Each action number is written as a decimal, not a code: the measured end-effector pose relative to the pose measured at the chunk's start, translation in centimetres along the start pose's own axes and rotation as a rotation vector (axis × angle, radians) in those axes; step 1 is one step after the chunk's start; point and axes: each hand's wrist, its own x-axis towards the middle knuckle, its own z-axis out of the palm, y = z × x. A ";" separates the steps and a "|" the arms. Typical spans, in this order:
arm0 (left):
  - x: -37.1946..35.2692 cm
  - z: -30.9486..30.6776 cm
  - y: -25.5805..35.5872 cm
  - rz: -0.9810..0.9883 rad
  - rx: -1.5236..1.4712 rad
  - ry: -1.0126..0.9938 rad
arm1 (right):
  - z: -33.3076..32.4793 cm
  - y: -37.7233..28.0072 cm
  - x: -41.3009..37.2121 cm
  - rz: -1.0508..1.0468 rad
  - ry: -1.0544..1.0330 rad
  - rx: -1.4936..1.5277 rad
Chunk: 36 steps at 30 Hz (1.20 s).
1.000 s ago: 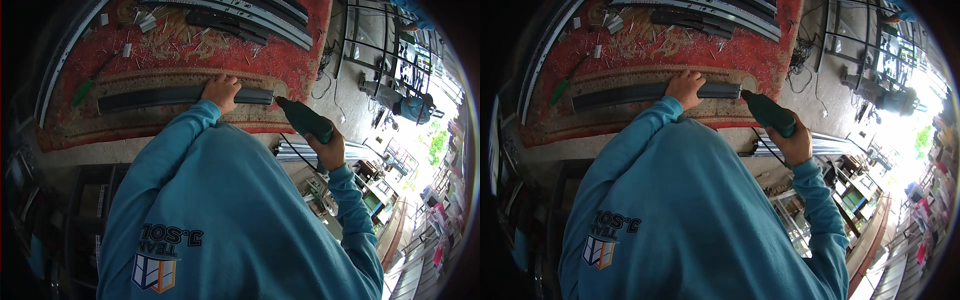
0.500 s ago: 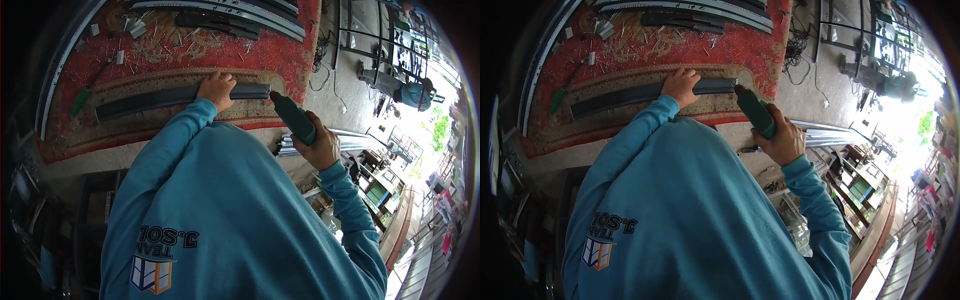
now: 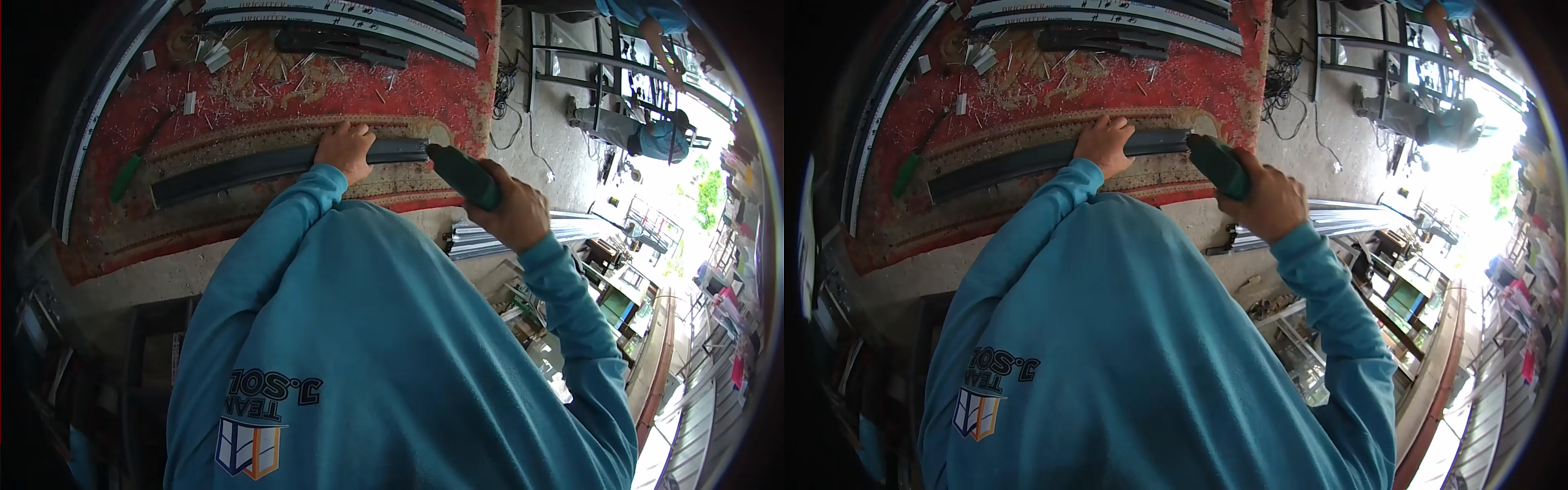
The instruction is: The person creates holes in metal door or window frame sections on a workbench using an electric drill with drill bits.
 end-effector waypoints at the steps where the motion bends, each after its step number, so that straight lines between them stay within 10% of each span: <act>1: -0.1 0.1 0.1 -0.004 -0.002 -0.016 | -0.2 0.1 0.1 0.006 0.005 -0.002; 13: 0.0 0.2 -0.1 -0.029 -0.002 -0.059 | -2.9 8.2 6.3 0.453 -0.297 0.873; 26: -1.4 -0.9 -1.3 0.084 0.032 0.135 | -0.5 3.2 -6.6 0.273 0.119 0.718; 36: -15.4 -4.6 -16.9 -0.177 0.142 0.170 | 2.2 1.4 -9.6 0.341 0.043 0.848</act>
